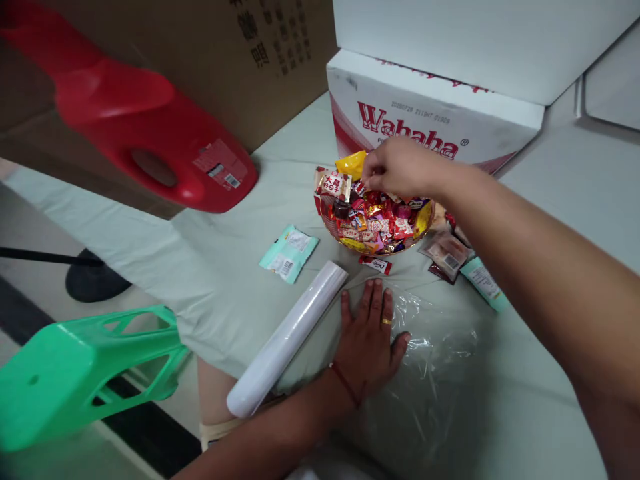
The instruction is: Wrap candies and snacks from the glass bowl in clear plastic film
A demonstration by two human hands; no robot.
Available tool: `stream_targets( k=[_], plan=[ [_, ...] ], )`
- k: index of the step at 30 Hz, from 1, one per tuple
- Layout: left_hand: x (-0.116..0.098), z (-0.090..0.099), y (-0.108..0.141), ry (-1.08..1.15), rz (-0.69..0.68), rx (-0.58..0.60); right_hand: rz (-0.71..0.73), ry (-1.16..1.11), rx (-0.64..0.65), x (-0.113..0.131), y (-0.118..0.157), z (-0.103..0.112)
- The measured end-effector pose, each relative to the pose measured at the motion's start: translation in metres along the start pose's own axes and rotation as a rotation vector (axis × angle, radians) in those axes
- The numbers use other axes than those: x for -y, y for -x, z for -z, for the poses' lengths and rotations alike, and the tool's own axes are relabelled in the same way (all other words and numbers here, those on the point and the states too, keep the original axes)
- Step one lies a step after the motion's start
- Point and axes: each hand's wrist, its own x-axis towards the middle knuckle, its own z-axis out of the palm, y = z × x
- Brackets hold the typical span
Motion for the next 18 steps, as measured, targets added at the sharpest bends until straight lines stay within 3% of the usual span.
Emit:
stream_targets(
  k=[3, 6, 9, 11, 15, 18],
  plan=[
    [0.0, -0.002, 0.0, -0.002, 0.001, -0.007, 0.102, 0.083, 0.085, 0.013, -0.007, -0.03],
    [0.001, -0.002, 0.001, 0.001, -0.007, -0.012, 0.151, 0.158, 0.057, 0.014, -0.003, -0.047],
    [0.001, -0.002, 0.001, 0.003, -0.023, -0.013, 0.155, 0.101, 0.069, 0.001, 0.009, -0.04],
    [0.002, -0.002, 0.0, -0.003, -0.023, -0.018, 0.041, -0.021, 0.05, -0.011, 0.019, -0.028],
    [0.002, -0.002, 0.0, -0.008, -0.02, -0.023, -0.216, -0.278, -0.116, -0.025, 0.031, -0.011],
    [0.002, -0.002, 0.0, 0.005, -0.03, -0.019, -0.168, -0.203, -0.13, -0.02, 0.027, -0.016]
  ],
)
